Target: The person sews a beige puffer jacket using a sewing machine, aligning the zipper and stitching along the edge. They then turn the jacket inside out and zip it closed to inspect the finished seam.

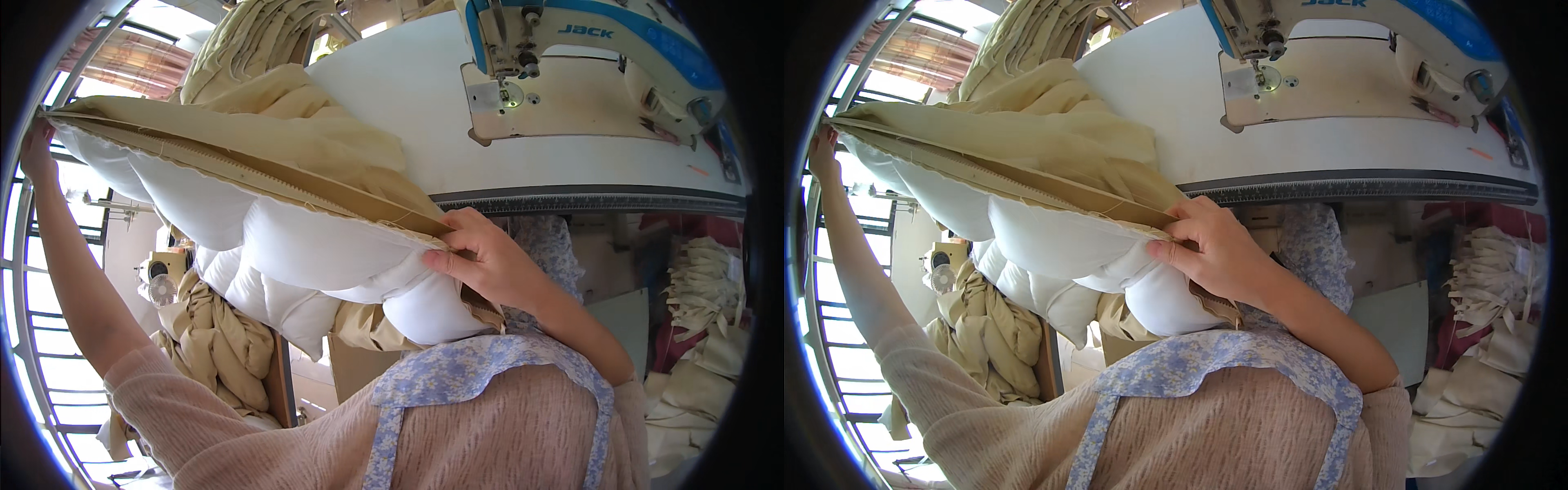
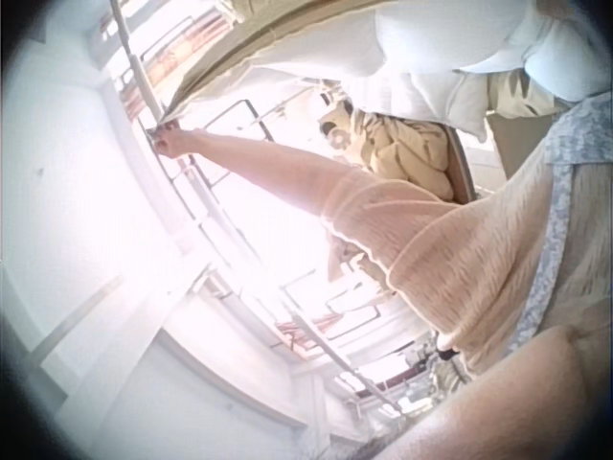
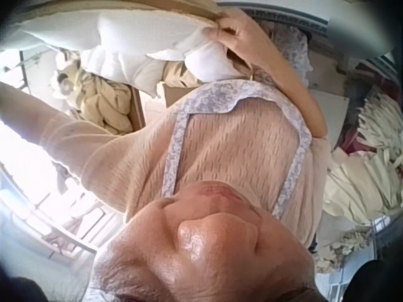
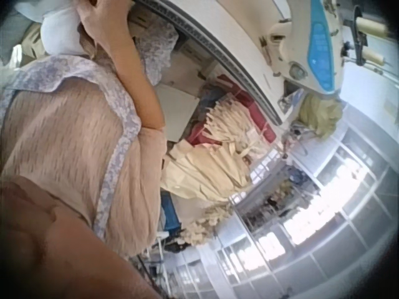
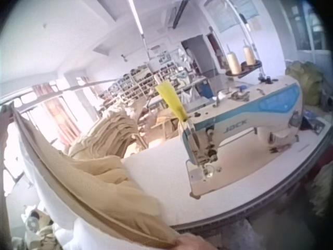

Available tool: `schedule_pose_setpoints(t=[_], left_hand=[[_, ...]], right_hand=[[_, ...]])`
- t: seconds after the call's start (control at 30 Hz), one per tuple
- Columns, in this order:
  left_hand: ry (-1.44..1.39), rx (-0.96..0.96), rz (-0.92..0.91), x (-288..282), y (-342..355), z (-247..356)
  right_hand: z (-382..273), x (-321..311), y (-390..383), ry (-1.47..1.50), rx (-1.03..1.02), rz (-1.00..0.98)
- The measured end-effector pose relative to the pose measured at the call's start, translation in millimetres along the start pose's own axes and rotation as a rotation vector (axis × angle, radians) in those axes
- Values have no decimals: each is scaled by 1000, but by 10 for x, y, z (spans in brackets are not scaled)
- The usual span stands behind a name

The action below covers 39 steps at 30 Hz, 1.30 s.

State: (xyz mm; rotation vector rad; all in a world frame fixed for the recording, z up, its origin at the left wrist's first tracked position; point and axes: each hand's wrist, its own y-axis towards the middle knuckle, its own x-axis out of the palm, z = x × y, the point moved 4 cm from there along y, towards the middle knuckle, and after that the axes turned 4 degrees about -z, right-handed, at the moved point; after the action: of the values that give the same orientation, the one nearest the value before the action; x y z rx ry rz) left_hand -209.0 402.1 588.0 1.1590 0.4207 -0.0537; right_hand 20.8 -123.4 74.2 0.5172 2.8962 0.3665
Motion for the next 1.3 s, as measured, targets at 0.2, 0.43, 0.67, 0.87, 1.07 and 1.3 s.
schedule_pose_setpoints(t=[0.2, 0.43, 0.67, 0.87, 1.07, 1.3], left_hand=[[16, -9, -71, 245, -65, -42], [7, -4, -73, -131, 361, -570], [66, -31, -145, -186, 370, -624], [26, -23, -117, -110, 389, -610], [70, -8, -135, -264, 540, -709], [88, 0, -108, 130, 334, -515]], right_hand=[[-31, -73, -79, -37, 9, 221], [85, -12, -171, 256, 188, 238], [124, -22, -208, 259, 185, 319], [155, -25, -168, 399, 198, 376], [291, -13, -130, 427, 210, 284], [342, -92, -123, 497, 371, 178]])
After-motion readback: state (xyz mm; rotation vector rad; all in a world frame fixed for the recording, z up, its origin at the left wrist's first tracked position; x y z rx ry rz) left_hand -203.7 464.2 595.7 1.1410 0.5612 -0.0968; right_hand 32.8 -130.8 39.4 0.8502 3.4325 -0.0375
